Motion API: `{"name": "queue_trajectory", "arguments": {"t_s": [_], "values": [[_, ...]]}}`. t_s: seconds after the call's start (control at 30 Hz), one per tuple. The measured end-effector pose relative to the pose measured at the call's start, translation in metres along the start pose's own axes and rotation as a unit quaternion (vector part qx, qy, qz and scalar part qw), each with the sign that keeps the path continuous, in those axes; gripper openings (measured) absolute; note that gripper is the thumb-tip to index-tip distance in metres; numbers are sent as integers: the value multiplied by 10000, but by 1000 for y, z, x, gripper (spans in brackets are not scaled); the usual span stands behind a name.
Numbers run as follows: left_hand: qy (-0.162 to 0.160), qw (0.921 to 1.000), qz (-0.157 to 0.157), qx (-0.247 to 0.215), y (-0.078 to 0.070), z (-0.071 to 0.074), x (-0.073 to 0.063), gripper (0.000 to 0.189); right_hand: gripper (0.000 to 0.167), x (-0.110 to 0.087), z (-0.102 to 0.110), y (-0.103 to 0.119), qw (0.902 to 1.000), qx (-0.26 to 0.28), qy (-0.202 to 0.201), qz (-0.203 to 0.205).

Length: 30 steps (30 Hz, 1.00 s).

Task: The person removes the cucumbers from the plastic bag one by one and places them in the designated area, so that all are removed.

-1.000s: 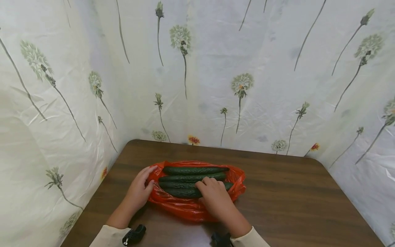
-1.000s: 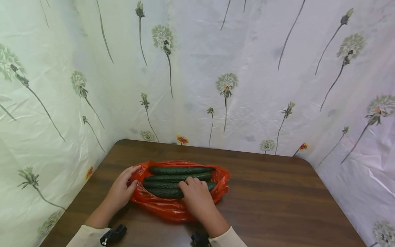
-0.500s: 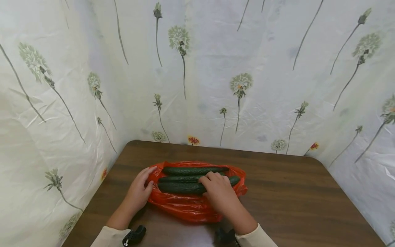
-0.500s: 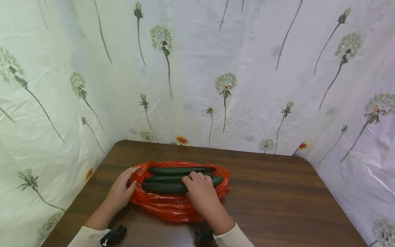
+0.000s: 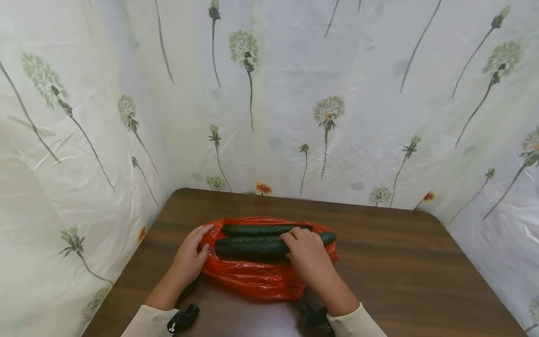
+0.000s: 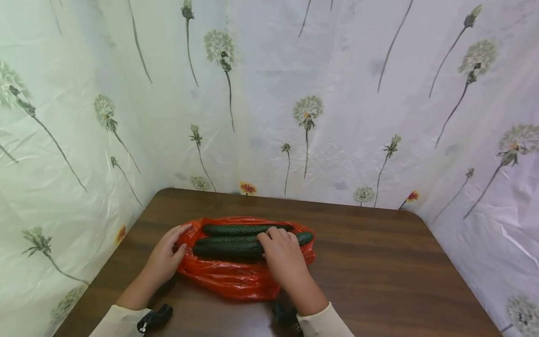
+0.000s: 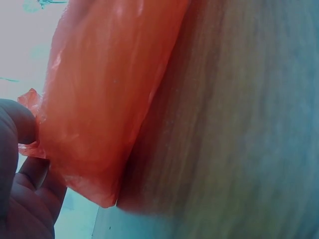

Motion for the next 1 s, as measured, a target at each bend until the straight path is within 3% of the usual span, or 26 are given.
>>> {"name": "queue_trajectory", "arguments": {"t_s": [0.57,0.8,1.0], "values": [[-181,9997,-156,104,-3,-1,-2,55,49,-10,19,-34,9981,-56,-592,-131],[-85,9999,-120,53,-3,-1,-2,56,47,-14,23,-47,9975,27,-596,-390],[-265,9992,-245,193,-5,-1,-2,57,46,-17,25,-55,9973,46,-543,-483]]}}
Point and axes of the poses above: each hand's wrist, its own x-axis towards the middle knuckle, its own z-axis out of the back of the hand, y = z × x, the point moved 5 cm from there along x, towards the middle knuckle, and after that the axes turned 14 degrees about x, right-handed, at the moved point
